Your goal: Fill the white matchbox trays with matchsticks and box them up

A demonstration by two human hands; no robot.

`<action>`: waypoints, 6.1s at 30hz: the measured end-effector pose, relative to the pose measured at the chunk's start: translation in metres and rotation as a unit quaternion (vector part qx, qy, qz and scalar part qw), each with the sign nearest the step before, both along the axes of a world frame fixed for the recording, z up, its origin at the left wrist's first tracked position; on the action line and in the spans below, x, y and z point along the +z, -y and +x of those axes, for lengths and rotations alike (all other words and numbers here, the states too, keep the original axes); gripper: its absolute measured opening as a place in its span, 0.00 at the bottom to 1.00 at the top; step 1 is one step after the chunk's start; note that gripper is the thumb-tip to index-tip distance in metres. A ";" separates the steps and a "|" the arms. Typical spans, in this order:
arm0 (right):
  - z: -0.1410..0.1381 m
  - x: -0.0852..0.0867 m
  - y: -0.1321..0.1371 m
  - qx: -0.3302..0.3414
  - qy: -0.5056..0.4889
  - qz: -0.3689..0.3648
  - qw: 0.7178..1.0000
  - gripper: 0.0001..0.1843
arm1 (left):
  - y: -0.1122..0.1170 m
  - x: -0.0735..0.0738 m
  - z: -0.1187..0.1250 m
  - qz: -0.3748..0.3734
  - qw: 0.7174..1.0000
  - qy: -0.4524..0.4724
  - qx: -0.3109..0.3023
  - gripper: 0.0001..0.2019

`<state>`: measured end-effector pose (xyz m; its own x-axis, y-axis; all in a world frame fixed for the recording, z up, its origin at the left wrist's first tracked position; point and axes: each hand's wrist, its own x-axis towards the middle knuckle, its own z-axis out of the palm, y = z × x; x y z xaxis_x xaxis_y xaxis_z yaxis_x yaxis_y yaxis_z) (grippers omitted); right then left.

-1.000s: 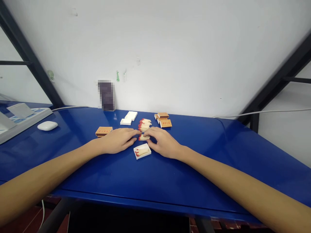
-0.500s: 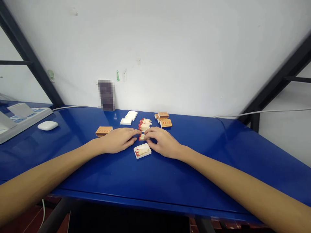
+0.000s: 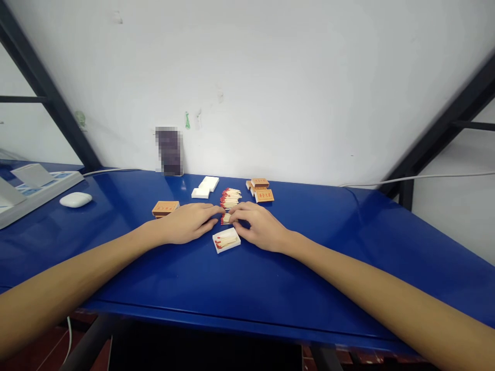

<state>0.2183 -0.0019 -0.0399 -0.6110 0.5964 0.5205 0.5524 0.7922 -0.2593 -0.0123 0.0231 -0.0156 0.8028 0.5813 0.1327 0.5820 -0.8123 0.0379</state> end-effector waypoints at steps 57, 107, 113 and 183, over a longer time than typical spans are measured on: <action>0.000 -0.001 0.000 -0.018 0.022 -0.009 1.000 0.11 | 0.000 -0.001 -0.001 0.004 1.000 0.004 -0.006 0.13; 0.000 -0.001 0.000 -0.021 0.020 -0.008 1.000 0.11 | 0.000 -0.001 -0.001 0.006 1.000 -0.002 -0.005 0.15; 0.000 0.000 0.000 -0.024 0.028 -0.010 0.999 0.12 | 0.000 -0.001 -0.001 0.005 1.000 0.000 -0.003 0.15; -0.002 -0.001 -0.003 -0.015 -0.023 -0.015 1.000 0.07 | 0.008 0.011 0.007 -0.005 1.000 -0.011 0.024 0.11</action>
<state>0.2160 0.0007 -0.0412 -0.5678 0.6298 0.5300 0.5632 0.7668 -0.3079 -0.0057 0.0148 -0.0043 0.7765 0.6205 0.1093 0.6210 -0.7831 0.0332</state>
